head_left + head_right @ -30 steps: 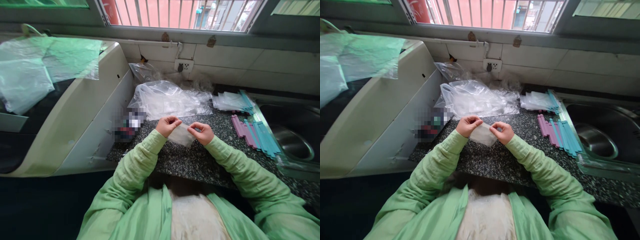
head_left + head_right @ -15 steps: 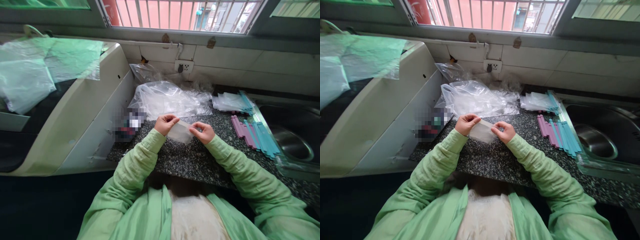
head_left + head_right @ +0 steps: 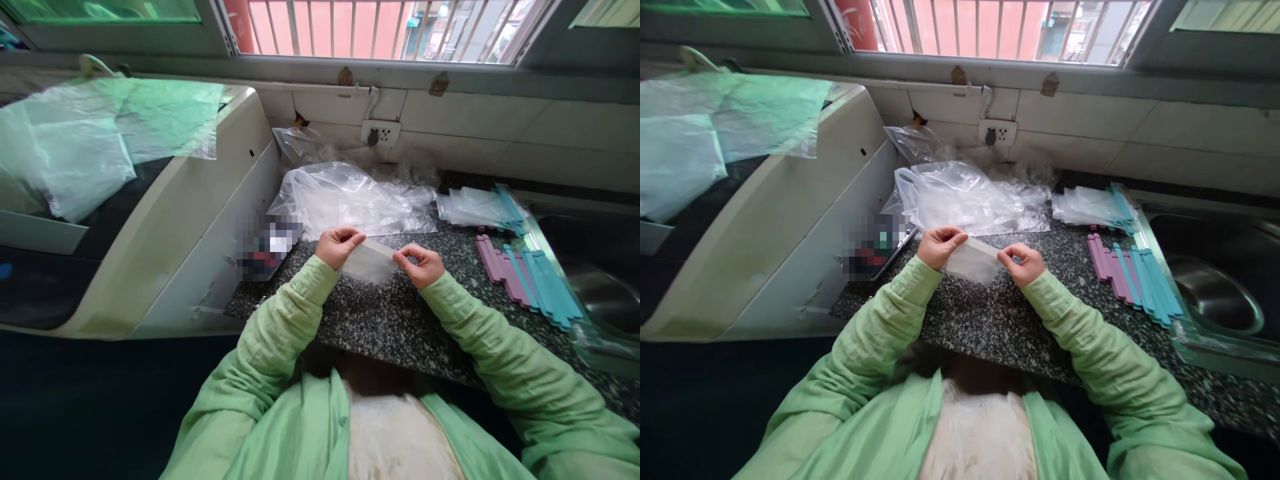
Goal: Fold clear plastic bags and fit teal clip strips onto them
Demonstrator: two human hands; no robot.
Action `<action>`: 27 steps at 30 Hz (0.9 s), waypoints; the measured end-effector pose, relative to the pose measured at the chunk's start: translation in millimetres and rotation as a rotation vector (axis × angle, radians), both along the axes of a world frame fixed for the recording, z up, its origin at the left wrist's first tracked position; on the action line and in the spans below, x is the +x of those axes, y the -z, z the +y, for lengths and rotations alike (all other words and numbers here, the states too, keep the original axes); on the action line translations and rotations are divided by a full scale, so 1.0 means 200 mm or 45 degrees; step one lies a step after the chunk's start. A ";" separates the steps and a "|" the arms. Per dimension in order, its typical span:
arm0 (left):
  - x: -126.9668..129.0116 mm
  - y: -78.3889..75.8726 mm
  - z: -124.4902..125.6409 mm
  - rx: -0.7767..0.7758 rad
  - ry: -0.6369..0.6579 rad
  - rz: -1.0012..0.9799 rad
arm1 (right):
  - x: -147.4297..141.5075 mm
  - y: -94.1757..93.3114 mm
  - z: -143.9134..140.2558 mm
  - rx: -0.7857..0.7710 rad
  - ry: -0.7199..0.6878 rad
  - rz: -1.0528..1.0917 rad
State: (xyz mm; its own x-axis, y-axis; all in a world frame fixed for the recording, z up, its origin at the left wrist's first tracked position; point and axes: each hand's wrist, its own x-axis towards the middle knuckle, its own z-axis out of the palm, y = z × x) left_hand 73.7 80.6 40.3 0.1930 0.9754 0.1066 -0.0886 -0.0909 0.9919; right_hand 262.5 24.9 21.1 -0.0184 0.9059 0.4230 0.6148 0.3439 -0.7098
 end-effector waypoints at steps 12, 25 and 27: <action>0.03 0.02 -0.02 0.035 0.173 0.056 | -0.01 0.01 0.01 -0.038 -0.101 -0.001; 0.02 0.02 -0.02 0.109 0.183 0.096 | -0.02 0.02 0.00 0.096 -0.112 -0.016; 0.02 0.02 -0.02 0.106 0.190 0.090 | -0.01 0.02 0.00 0.116 -0.126 -0.028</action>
